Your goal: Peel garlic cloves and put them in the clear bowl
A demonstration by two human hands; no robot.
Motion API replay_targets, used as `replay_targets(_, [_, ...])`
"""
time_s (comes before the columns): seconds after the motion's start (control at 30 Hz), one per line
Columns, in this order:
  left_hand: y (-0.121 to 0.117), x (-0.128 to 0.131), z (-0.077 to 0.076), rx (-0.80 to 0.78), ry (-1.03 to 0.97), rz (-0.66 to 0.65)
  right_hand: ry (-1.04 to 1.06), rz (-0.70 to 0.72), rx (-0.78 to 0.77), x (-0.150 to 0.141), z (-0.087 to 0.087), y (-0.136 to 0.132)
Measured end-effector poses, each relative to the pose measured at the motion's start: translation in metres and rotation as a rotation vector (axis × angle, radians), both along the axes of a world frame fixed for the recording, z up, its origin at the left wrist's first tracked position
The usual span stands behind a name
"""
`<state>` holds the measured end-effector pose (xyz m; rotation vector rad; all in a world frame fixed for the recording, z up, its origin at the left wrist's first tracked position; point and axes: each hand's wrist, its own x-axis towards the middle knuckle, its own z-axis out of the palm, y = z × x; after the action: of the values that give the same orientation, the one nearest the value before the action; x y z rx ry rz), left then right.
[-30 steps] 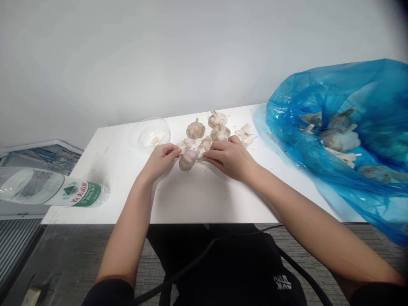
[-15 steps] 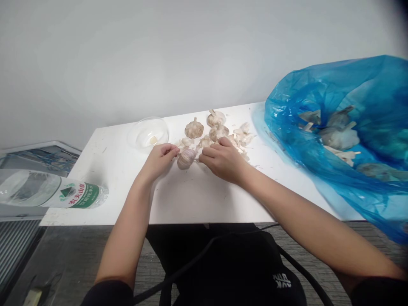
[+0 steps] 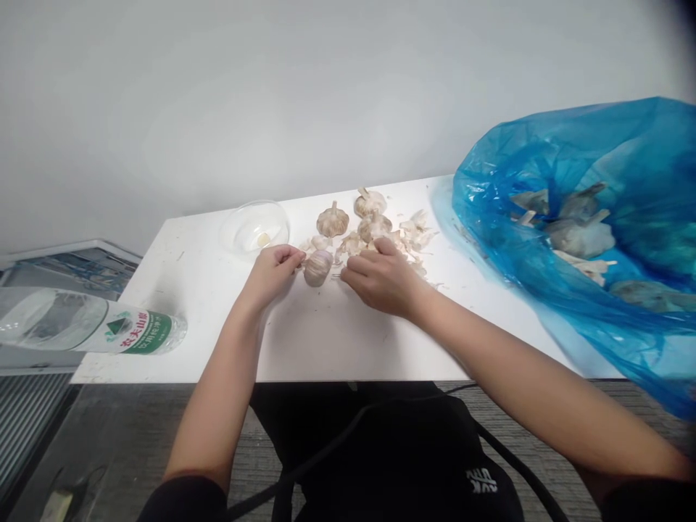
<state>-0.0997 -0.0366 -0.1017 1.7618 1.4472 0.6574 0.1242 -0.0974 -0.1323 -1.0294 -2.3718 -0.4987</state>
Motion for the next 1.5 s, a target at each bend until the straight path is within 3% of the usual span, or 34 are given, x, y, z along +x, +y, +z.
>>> replay_targets(0.13, [-0.002, 0.001, 0.003, 0.014, 0.019, -0.016, 0.015, -0.118, -0.024, 0.010, 0.006, 0.003])
replay_targets(0.27, [-0.001, 0.000, 0.003, 0.025, 0.031, -0.039, 0.022, -0.138, -0.123, 0.009, 0.005, 0.006])
replay_targets(0.83, [-0.004, 0.003, 0.005, 0.037, 0.048, -0.019, -0.002, -0.082, -0.101, 0.003, -0.003, 0.013])
replay_targets(1.03, [-0.006, 0.006, 0.005, 0.076, 0.104, 0.011, 0.012, 0.009, -0.064, -0.001, -0.007, 0.012])
replay_targets(1.27, [-0.003, 0.003, 0.000, 0.104, 0.082, -0.007, -0.022, 0.107, -0.137, -0.011, 0.002, -0.003])
replay_targets(1.5, [-0.005, 0.004, 0.004, 0.138, 0.097, -0.009, -0.092, -0.203, -0.348, 0.007, 0.016, 0.003])
